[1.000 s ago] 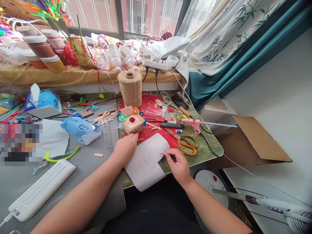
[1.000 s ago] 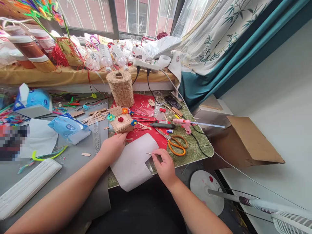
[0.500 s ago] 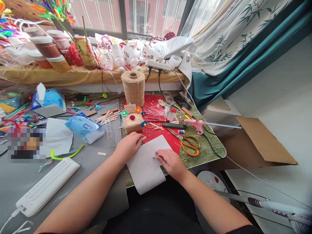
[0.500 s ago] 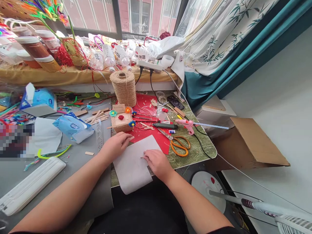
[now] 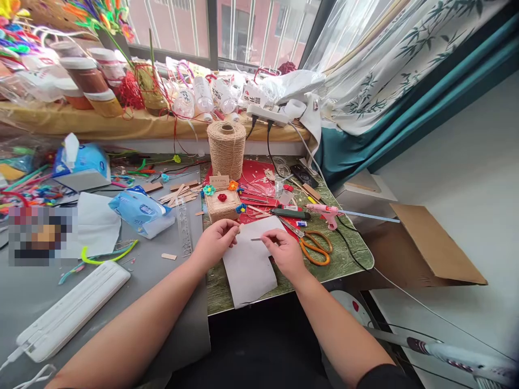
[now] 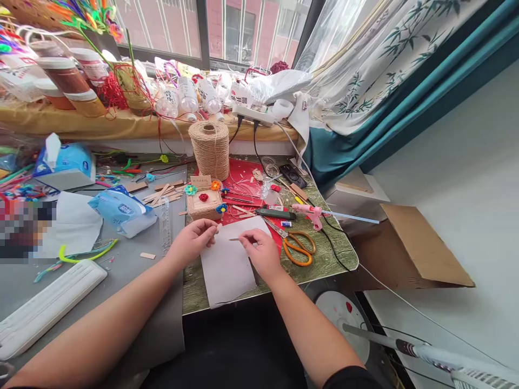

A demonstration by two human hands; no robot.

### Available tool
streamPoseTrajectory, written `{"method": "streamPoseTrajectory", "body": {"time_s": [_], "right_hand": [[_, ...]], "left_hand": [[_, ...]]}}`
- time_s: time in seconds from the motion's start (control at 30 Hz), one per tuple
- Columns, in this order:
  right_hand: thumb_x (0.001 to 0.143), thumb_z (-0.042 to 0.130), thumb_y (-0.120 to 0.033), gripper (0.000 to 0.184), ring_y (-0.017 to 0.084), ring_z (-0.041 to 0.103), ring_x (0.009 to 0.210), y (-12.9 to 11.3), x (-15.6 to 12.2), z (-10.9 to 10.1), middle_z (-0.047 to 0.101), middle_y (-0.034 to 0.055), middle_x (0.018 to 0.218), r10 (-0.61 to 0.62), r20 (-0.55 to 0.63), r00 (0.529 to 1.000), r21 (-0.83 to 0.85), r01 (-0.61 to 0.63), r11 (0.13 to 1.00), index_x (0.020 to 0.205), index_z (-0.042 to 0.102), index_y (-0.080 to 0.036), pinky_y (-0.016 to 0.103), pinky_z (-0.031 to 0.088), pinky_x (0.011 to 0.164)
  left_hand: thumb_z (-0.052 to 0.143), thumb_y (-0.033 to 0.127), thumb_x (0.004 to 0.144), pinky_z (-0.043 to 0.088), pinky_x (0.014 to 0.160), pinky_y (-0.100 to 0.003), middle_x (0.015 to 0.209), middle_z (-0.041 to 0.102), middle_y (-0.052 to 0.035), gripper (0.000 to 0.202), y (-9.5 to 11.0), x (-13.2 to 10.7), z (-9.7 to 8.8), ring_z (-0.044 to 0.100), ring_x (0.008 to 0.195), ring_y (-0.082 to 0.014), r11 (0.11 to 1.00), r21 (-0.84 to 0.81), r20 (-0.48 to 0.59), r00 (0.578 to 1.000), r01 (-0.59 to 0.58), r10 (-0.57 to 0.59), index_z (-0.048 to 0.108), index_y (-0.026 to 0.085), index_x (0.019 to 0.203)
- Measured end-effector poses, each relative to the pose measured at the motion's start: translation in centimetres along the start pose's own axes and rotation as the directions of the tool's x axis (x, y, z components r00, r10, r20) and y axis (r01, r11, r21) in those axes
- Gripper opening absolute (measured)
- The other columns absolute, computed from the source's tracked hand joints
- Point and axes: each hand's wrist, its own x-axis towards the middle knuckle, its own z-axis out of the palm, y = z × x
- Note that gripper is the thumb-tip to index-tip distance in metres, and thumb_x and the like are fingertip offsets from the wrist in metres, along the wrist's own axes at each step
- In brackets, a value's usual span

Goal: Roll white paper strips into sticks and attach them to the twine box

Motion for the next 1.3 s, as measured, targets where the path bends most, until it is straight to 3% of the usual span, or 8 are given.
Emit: {"method": "streamPoseTrajectory", "body": {"time_s": [0.13, 0.43, 0.77, 0.87, 0.97, 1.1, 1.23, 1.3], "right_hand": [[0.088, 0.072, -0.045, 0.028, 0.016, 0.063, 0.07, -1.3, 0.4, 0.5, 0.072, 0.0031, 0.084, 0.15, 0.191, 0.97, 0.199, -0.188, 0.962, 0.101, 0.076, -0.021, 0.031, 0.052, 0.066], [0.083, 0.077, -0.045, 0.03, 0.019, 0.066, 0.075, -1.2, -0.4, 1.2, 0.071, 0.0054, 0.084, 0.156, 0.075, 0.985, 0.26, -0.171, 0.951, 0.099, 0.074, -0.021, 0.034, 0.057, 0.071], [0.081, 0.08, -0.047, 0.034, 0.015, 0.067, 0.065, -0.5, -1.5, 2.5, 0.07, 0.0009, 0.078, 0.265, 0.165, 0.95, 0.475, -0.313, 0.822, 0.1, 0.072, -0.021, 0.032, 0.058, 0.066], [0.085, 0.076, -0.048, 0.032, 0.017, 0.068, 0.07, -0.7, -1.7, 2.4, 0.073, 0.0033, 0.083, 0.274, 0.162, 0.948, 0.443, -0.318, 0.838, 0.102, 0.074, -0.021, 0.034, 0.059, 0.07], [0.089, 0.072, -0.046, 0.028, 0.018, 0.068, 0.074, -1.4, -2.0, 2.0, 0.074, 0.0043, 0.089, 0.194, 0.135, 0.972, 0.377, -0.231, 0.897, 0.104, 0.076, -0.024, 0.036, 0.058, 0.075], [0.091, 0.072, -0.041, 0.017, 0.02, 0.065, 0.088, -2.2, -2.1, 1.3, 0.067, 0.0049, 0.095, -0.013, 0.116, 0.993, 0.27, -0.019, 0.963, 0.098, 0.079, -0.027, 0.035, 0.056, 0.082], [0.094, 0.069, -0.035, 0.013, 0.021, 0.065, 0.093, -2.7, -2.3, 0.9, 0.064, 0.005, 0.097, -0.128, 0.265, 0.956, 0.256, 0.059, 0.965, 0.101, 0.079, -0.03, 0.037, 0.055, 0.085], [0.095, 0.067, -0.032, 0.016, 0.021, 0.065, 0.094, -3.0, -2.6, 0.9, 0.065, 0.0057, 0.1, -0.16, 0.272, 0.949, 0.218, 0.101, 0.971, 0.107, 0.076, -0.03, 0.039, 0.055, 0.087]], "left_hand": [[0.063, 0.052, 0.091, 0.053, 0.066, -0.028, 0.085, 0.071, -0.004, 0.036, 0.0, -0.6, 1.0, 0.067, 0.073, -0.0163, 1.0, -0.026, 0.132, 0.991, -0.014, 0.017, 0.067, 0.018, 0.103], [0.067, 0.051, 0.087, 0.051, 0.067, -0.028, 0.081, 0.073, -0.0049, 0.034, 0.1, -1.1, 1.2, 0.065, 0.072, -0.0171, 0.997, 0.005, 0.167, 0.983, -0.073, 0.071, 0.074, 0.019, 0.096], [0.068, 0.047, 0.087, 0.047, 0.062, -0.025, 0.076, 0.07, -0.0028, 0.031, 0.0, -1.2, 1.4, 0.059, 0.067, -0.0142, 0.994, 0.017, 0.228, 0.969, -0.106, 0.099, 0.074, 0.018, 0.094], [0.071, 0.05, 0.085, 0.046, 0.06, -0.024, 0.074, 0.067, -0.0022, 0.034, 0.2, -1.3, 1.6, 0.057, 0.065, -0.0129, 0.994, -0.054, 0.237, 0.966, -0.091, 0.101, 0.071, 0.017, 0.092], [0.076, 0.052, 0.081, 0.046, 0.059, -0.024, 0.073, 0.067, -0.0023, 0.039, 0.4, -1.3, 1.5, 0.058, 0.063, -0.0121, 0.986, -0.163, 0.261, 0.963, -0.029, 0.071, 0.068, 0.016, 0.09], [0.083, 0.049, 0.074, 0.052, 0.062, -0.026, 0.076, 0.071, -0.0049, 0.039, 0.7, -1.2, 0.7, 0.065, 0.065, -0.0136, 0.953, -0.256, 0.45, 0.893, 0.16, -0.029, 0.068, 0.014, 0.085], [0.091, 0.038, 0.066, 0.053, 0.064, -0.025, 0.074, 0.071, -0.0029, 0.035, 1.2, -1.4, -0.4, 0.066, 0.066, -0.0128, 0.908, -0.274, 0.614, 0.785, 0.318, -0.089, 0.07, 0.015, 0.083], [0.092, 0.034, 0.065, 0.053, 0.065, -0.024, 0.075, 0.071, -0.0018, 0.034, 1.2, -1.5, -0.7, 0.065, 0.066, -0.0115, 0.888, -0.289, 0.651, 0.753, 0.358, -0.092, 0.072, 0.015, 0.086]]}}
